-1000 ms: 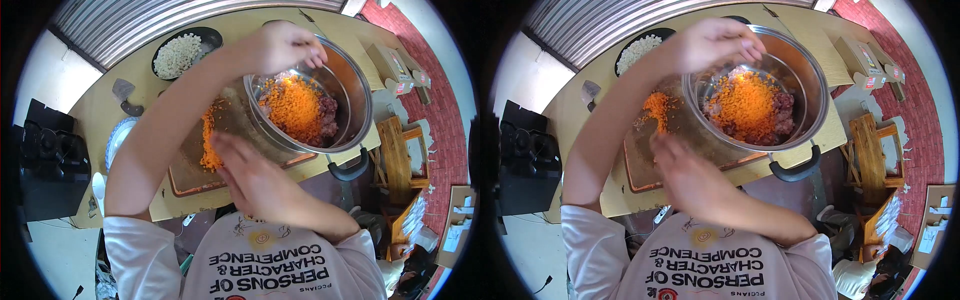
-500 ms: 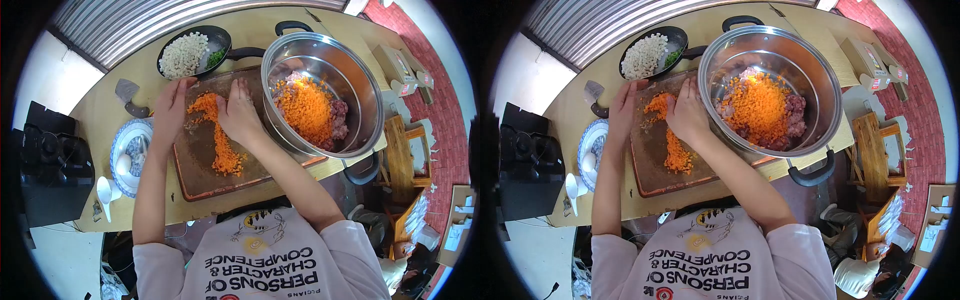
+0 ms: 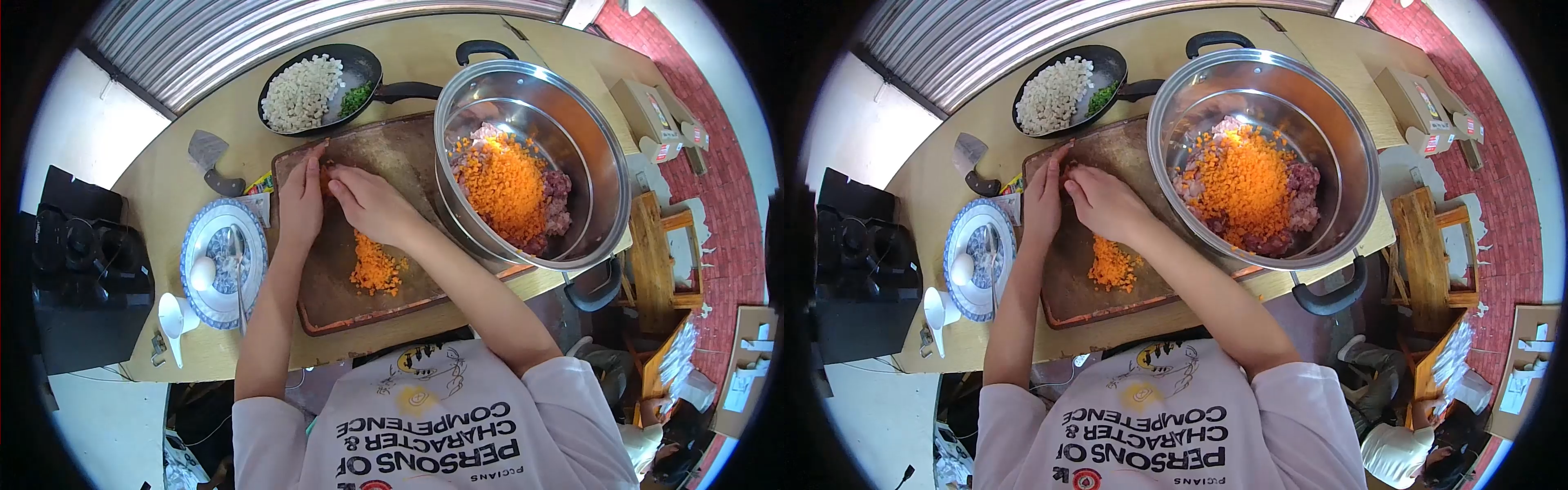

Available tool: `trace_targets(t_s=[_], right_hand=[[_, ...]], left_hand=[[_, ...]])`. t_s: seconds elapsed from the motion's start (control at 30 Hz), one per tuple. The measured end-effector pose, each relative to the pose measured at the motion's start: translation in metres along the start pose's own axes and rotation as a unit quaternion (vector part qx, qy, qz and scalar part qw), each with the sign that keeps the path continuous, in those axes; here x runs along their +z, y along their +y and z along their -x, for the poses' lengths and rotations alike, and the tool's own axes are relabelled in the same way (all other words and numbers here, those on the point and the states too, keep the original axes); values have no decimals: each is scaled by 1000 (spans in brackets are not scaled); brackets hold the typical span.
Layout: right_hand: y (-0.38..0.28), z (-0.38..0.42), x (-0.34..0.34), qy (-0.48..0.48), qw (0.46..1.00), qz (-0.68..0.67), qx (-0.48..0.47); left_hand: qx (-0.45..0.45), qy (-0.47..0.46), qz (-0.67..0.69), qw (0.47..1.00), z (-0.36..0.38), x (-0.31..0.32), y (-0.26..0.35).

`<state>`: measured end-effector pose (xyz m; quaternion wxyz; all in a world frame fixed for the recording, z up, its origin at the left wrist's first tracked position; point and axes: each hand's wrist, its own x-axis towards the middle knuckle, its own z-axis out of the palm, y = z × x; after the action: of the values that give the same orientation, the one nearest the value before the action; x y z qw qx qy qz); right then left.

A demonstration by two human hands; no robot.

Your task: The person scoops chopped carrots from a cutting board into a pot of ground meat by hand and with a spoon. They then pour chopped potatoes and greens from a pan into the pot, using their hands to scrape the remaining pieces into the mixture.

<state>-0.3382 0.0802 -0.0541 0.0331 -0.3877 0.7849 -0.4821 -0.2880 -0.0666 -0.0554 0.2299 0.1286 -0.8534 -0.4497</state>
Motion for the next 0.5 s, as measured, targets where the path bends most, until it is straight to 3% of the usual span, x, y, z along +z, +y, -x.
trace_targets(t_s=[0.07, 0.17, 0.3, 0.4, 0.5], right_hand=[[-7, -1, -8, 0, 999, -52, 4], [-3, -9, -9, 184, 978, -94, 25], [3, -32, -7, 156, 984, -84, 28], [11, -48, 3, 97, 992, -74, 8], [24, -55, 14, 77, 996, 7, -37]], left_hand=[[-103, -49, 61, 992, 7, 1, -4], [-70, -62, 123, 988, 23, 0, 11], [-111, -96, 164, 975, 40, -6, 23], [-88, -87, 173, 977, 47, -11, 26], [-46, -87, 86, 991, 44, -27, 35]])
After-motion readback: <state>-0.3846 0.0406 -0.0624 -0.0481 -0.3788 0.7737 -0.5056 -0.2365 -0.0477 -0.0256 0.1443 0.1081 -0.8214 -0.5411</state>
